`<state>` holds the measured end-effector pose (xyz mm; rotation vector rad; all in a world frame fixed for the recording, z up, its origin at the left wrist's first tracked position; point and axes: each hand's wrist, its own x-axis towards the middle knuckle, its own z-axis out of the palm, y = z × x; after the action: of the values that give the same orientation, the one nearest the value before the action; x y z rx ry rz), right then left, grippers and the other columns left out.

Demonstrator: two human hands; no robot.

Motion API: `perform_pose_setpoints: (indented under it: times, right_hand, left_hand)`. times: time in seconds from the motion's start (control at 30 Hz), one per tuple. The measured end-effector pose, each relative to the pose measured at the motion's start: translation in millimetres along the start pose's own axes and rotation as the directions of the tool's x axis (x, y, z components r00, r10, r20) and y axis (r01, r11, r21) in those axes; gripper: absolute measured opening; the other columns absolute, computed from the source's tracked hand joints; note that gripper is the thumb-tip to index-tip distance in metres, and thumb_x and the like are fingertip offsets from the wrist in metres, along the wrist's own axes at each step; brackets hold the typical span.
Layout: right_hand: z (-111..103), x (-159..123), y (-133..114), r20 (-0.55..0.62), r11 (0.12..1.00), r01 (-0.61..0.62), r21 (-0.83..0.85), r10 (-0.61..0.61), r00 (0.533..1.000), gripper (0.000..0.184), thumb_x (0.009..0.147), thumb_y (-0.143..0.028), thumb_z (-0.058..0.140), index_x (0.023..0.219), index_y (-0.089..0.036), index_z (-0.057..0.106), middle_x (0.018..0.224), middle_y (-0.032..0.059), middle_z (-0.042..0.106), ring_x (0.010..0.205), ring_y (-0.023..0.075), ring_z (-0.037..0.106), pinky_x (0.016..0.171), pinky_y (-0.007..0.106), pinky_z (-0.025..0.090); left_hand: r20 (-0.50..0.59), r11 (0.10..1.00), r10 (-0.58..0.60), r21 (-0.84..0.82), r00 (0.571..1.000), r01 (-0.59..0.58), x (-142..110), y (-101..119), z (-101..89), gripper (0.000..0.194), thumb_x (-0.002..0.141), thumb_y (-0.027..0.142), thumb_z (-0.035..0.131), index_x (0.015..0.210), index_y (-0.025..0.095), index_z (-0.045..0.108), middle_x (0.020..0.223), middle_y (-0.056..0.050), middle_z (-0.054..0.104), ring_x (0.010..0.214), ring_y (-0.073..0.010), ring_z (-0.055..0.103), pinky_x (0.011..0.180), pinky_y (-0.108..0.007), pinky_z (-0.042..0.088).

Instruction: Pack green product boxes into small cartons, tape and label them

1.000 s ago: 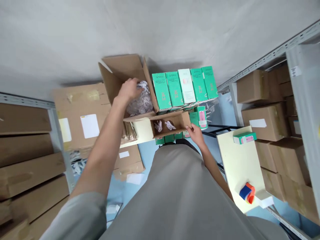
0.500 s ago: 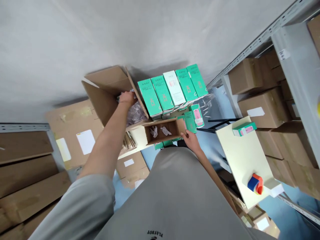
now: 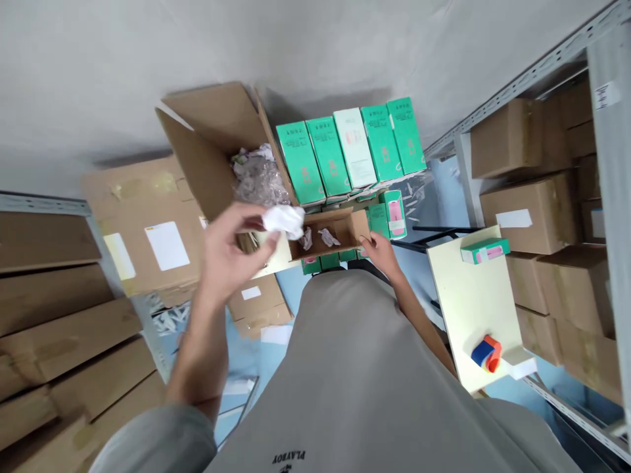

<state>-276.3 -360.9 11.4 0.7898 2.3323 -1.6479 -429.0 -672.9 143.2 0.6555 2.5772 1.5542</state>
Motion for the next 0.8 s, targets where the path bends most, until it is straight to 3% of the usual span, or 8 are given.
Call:
perform_pose_setpoints:
  times: [0.1,0.23,0.3,0.37,0.43,0.5,0.6,0.8]
  right_hand:
    - [-2,6,-4,0.023,0.998,0.012,-0.06,-0.011,1.0,0.048,0.097,-0.071,0.067,0.081,-0.027,0.058,0.072,0.0013,0.06,0.077,0.0243,0.063,0.075,0.037,0.06]
    - [-5,8,-5,0.029,0.996,0.026,-0.086,-0.024,0.999,0.05,0.098,-0.073,0.066,0.08,-0.026,0.06,0.068,0.0004,0.057,0.08,0.0246,0.064,0.077,0.036,0.06]
    - [-6,6,-3,0.03,0.998,0.023,-0.057,-0.021,0.999,0.053,0.097,-0.077,0.066,0.08,-0.026,0.062,0.067,0.0,0.055,0.078,0.0246,0.063,0.075,0.036,0.059]
    - [-6,2,-1,0.033,1.0,0.012,-0.015,-0.012,0.999,0.057,0.097,-0.08,0.065,0.08,-0.026,0.062,0.066,-0.0003,0.054,0.077,0.0243,0.063,0.073,0.036,0.059]
    - [-5,-4,2,0.032,1.0,-0.009,0.021,0.009,0.999,0.058,0.096,-0.081,0.065,0.078,-0.026,0.061,0.067,-0.0002,0.056,0.077,0.0242,0.065,0.071,0.035,0.059]
    - [-4,-10,5,0.017,0.997,-0.044,0.056,0.043,0.999,0.058,0.095,-0.081,0.067,0.078,-0.026,0.062,0.069,0.0002,0.059,0.08,0.0247,0.068,0.072,0.034,0.059]
    - [-7,-23,13,-0.036,0.987,-0.098,0.129,0.103,0.994,0.057,0.093,-0.08,0.07,0.077,-0.025,0.064,0.07,0.001,0.064,0.084,0.0252,0.07,0.074,0.034,0.061]
    - [-31,-78,52,-0.254,0.921,-0.138,0.364,0.24,0.937,0.061,0.086,-0.084,0.074,0.077,-0.025,0.066,0.074,0.0012,0.069,0.08,0.024,0.072,0.077,0.037,0.066]
  left_hand:
    - [0.17,0.993,-0.094,0.082,0.981,0.081,-27,16,39.1,0.028,0.099,0.045,0.073,0.119,0.026,0.077,0.112,-0.005,0.082,0.097,-0.0237,0.078,0.093,-0.04,0.067]
    - [0.36,0.973,-0.173,0.209,0.917,0.101,-36,3,80.5,0.046,0.106,0.043,0.065,0.148,0.028,0.07,0.138,-0.009,0.079,0.128,-0.0314,0.075,0.115,-0.047,0.06]
    - [0.289,0.951,-0.208,0.281,0.934,0.125,-41,-8,83.7,0.046,0.109,0.042,0.061,0.153,0.028,0.067,0.143,-0.011,0.077,0.135,-0.0331,0.072,0.121,-0.05,0.056]
    - [0.118,0.899,-0.281,0.378,0.952,0.219,-50,-21,77.6,0.046,0.11,0.043,0.06,0.151,0.024,0.065,0.145,-0.016,0.074,0.137,-0.0355,0.071,0.121,-0.053,0.055]
    - [-0.007,0.827,-0.369,0.453,0.929,0.332,-60,-36,69.0,0.053,0.104,0.046,0.068,0.149,0.02,0.062,0.147,-0.022,0.071,0.131,-0.0392,0.073,0.116,-0.055,0.058]
    - [-0.014,0.771,-0.479,0.471,0.878,0.428,-66,-51,64.4,0.059,0.097,0.046,0.075,0.146,0.018,0.06,0.142,-0.023,0.074,0.117,-0.0391,0.079,0.106,-0.056,0.062]
    - [0.125,0.762,-0.587,0.418,0.8,0.494,-67,-62,72.6,0.046,0.096,0.038,0.072,0.137,0.022,0.06,0.122,-0.013,0.083,0.096,-0.0325,0.083,0.096,-0.05,0.066]
    - [0.388,0.9,-0.411,0.315,0.825,0.3,-44,-35,132.3,0.038,0.103,0.038,0.061,0.139,0.025,0.061,0.114,-0.009,0.083,0.103,-0.0271,0.082,0.099,-0.045,0.066]
